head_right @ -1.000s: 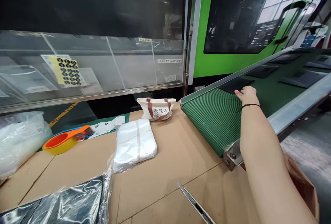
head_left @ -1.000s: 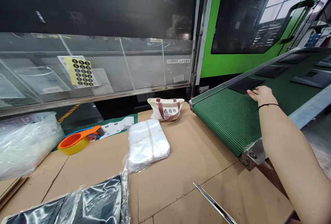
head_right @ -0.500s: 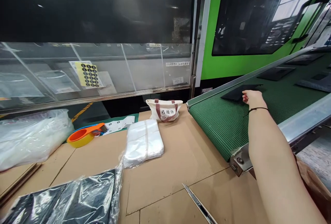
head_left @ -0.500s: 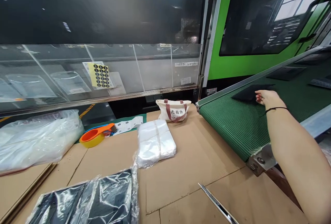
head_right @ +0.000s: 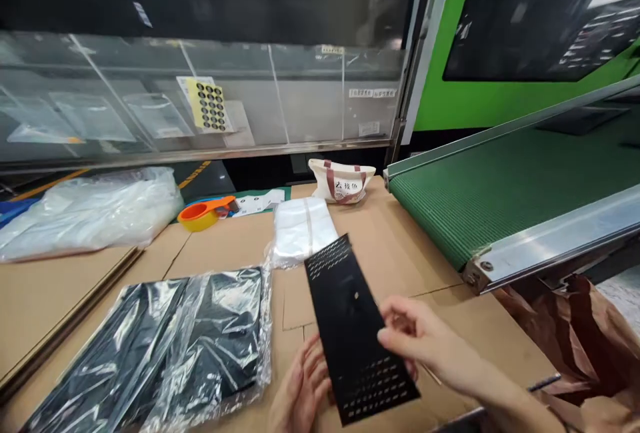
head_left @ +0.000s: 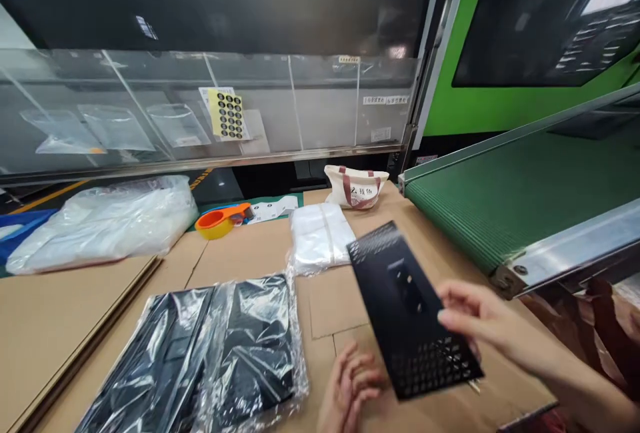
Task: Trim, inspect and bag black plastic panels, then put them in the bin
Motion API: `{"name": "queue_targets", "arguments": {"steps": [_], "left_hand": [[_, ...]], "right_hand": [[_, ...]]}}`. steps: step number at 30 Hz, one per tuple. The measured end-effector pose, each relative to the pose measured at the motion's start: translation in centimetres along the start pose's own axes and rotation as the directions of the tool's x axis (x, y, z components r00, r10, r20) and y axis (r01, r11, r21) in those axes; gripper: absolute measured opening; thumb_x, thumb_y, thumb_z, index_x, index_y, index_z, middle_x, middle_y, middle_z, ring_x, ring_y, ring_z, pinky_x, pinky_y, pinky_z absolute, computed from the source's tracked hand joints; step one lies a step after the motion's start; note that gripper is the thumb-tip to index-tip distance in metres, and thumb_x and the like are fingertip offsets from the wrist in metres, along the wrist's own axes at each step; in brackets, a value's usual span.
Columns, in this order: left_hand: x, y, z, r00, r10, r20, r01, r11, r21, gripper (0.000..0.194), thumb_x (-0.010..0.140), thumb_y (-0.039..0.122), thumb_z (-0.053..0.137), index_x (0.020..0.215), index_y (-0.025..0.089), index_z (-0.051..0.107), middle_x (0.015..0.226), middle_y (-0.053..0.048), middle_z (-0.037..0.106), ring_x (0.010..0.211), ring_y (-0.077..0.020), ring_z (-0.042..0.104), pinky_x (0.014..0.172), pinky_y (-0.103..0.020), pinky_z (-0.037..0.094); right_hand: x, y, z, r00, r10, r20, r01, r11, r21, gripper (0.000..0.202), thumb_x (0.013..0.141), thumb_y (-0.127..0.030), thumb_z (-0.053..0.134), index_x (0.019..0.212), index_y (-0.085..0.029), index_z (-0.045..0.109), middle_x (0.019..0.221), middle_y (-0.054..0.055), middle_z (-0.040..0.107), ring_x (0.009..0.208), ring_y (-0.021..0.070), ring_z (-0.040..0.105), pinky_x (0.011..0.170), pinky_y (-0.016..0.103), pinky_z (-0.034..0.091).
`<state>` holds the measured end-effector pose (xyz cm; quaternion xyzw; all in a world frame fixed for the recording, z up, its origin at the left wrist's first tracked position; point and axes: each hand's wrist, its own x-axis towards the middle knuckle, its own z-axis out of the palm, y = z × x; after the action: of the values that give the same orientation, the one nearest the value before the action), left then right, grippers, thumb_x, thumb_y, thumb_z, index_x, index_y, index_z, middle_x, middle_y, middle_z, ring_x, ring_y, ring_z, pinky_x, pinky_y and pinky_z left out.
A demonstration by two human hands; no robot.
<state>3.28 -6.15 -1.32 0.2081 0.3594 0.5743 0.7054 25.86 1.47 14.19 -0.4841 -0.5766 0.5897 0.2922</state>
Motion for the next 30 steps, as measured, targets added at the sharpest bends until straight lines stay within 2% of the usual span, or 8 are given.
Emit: {"name": "queue_targets", "arguments": {"steps": [3, 6, 9, 12, 16, 23, 27, 30], "left_hand": [[0.3, 0.0, 1.1, 0.992, -0.055, -0.115, 0.031, 0.979, -0.200, 0.045, 0.069, 0.048, 0.079, 0.107, 0.026, 0.069, 0.109, -0.007, 0.069, 0.100, -0.0223, 0.065, 0.082, -0.029, 0.051], [0.3, 0.6, 1.7, 0.976, -0.135, -0.173, 0.086, 0.961, -0.262, 0.027, 0.074, 0.033, 0.079, 0.094, 0.018, 0.069, 0.084, -0.005, 0.071, 0.074, -0.0172, 0.066, 0.073, -0.027, 0.052], [0.4, 1.0, 1.2, 0.971, -0.197, -0.137, 0.129, 0.911, -0.392, 0.027, 0.071, 0.029, 0.081, 0.089, 0.014, 0.068, 0.062, 0.001, 0.062, 0.050, -0.0094, 0.056, 0.049, -0.018, 0.046], [0.7, 0.7, 0.2, 0.973, -0.210, -0.098, 0.143, 0.875, -0.463, 0.036, 0.068, 0.031, 0.084, 0.094, 0.015, 0.066, 0.055, 0.007, 0.049, 0.039, -0.0038, 0.042, 0.032, -0.013, 0.029], [1.0, -0.1, -0.6, 0.982, -0.186, -0.046, 0.144, 0.877, -0.458, 0.041, 0.074, 0.035, 0.080, 0.106, 0.017, 0.062, 0.062, 0.008, 0.043, 0.041, -0.0012, 0.037, 0.031, -0.010, 0.025], [1.1, -1.1, -1.5, 0.991, -0.102, 0.086, 0.130, 0.891, -0.435, 0.039, 0.083, 0.042, 0.069, 0.113, 0.018, 0.060, 0.063, 0.007, 0.037, 0.039, -0.0013, 0.024, 0.028, -0.012, 0.014], [0.7, -0.8, -1.2, 0.992, -0.111, 0.065, 0.128, 0.898, -0.420, 0.036, 0.087, 0.042, 0.064, 0.114, 0.019, 0.059, 0.061, 0.008, 0.034, 0.038, -0.0014, 0.022, 0.029, -0.012, 0.016], [0.4, -0.6, -0.9, 0.991, -0.131, 0.025, 0.130, 0.904, -0.407, 0.036, 0.087, 0.042, 0.064, 0.115, 0.019, 0.059, 0.062, 0.008, 0.036, 0.039, -0.0016, 0.027, 0.030, -0.011, 0.019]], "right_hand": [[-1.9, 3.6, 4.7, 0.976, 0.071, 0.206, -0.071, 0.997, -0.005, 0.041, 0.076, -0.058, 0.067, 0.086, -0.019, 0.059, 0.064, -0.004, 0.052, 0.048, 0.0063, 0.048, 0.045, 0.017, 0.044], [-2.1, 6.0, 5.1, 0.963, -0.033, 0.266, 0.088, 0.976, -0.197, 0.038, 0.082, -0.056, 0.061, 0.097, -0.021, 0.067, 0.078, 0.002, 0.068, 0.070, 0.0149, 0.065, 0.064, 0.025, 0.055], [-0.5, 8.6, 2.3, 0.980, -0.197, -0.024, 0.163, 0.867, -0.472, 0.040, 0.083, -0.055, 0.057, 0.103, -0.023, 0.068, 0.095, 0.009, 0.073, 0.085, 0.0236, 0.069, 0.078, 0.037, 0.056], [1.4, 11.5, -0.8, 0.932, -0.191, -0.308, -0.063, 0.752, -0.656, 0.045, 0.074, -0.054, 0.059, 0.101, -0.019, 0.064, 0.095, 0.013, 0.071, 0.080, 0.0276, 0.068, 0.071, 0.041, 0.056], [2.0, 13.6, -1.7, 0.973, -0.021, -0.228, -0.148, 0.705, -0.694, 0.030, 0.074, -0.047, 0.056, 0.088, -0.021, 0.059, 0.073, 0.005, 0.066, 0.066, 0.0233, 0.064, 0.063, 0.034, 0.051], [1.4, 7.5, 2.2, 0.999, -0.019, 0.036, 0.032, 0.913, -0.408, 0.044, 0.089, -0.055, 0.045, 0.100, -0.018, 0.065, 0.081, 0.006, 0.067, 0.070, 0.0191, 0.062, 0.064, 0.029, 0.052], [1.6, 2.8, 4.7, 0.979, -0.136, 0.150, 0.192, 0.859, -0.475, 0.041, 0.093, -0.050, 0.046, 0.113, -0.021, 0.067, 0.109, 0.008, 0.071, 0.104, 0.0227, 0.065, 0.089, 0.031, 0.050], [2.1, 1.1, 5.9, 0.933, -0.251, 0.258, 0.354, 0.770, -0.530, 0.036, 0.097, -0.041, 0.045, 0.117, -0.022, 0.067, 0.113, 0.005, 0.072, 0.105, 0.0203, 0.066, 0.090, 0.029, 0.049]]}}
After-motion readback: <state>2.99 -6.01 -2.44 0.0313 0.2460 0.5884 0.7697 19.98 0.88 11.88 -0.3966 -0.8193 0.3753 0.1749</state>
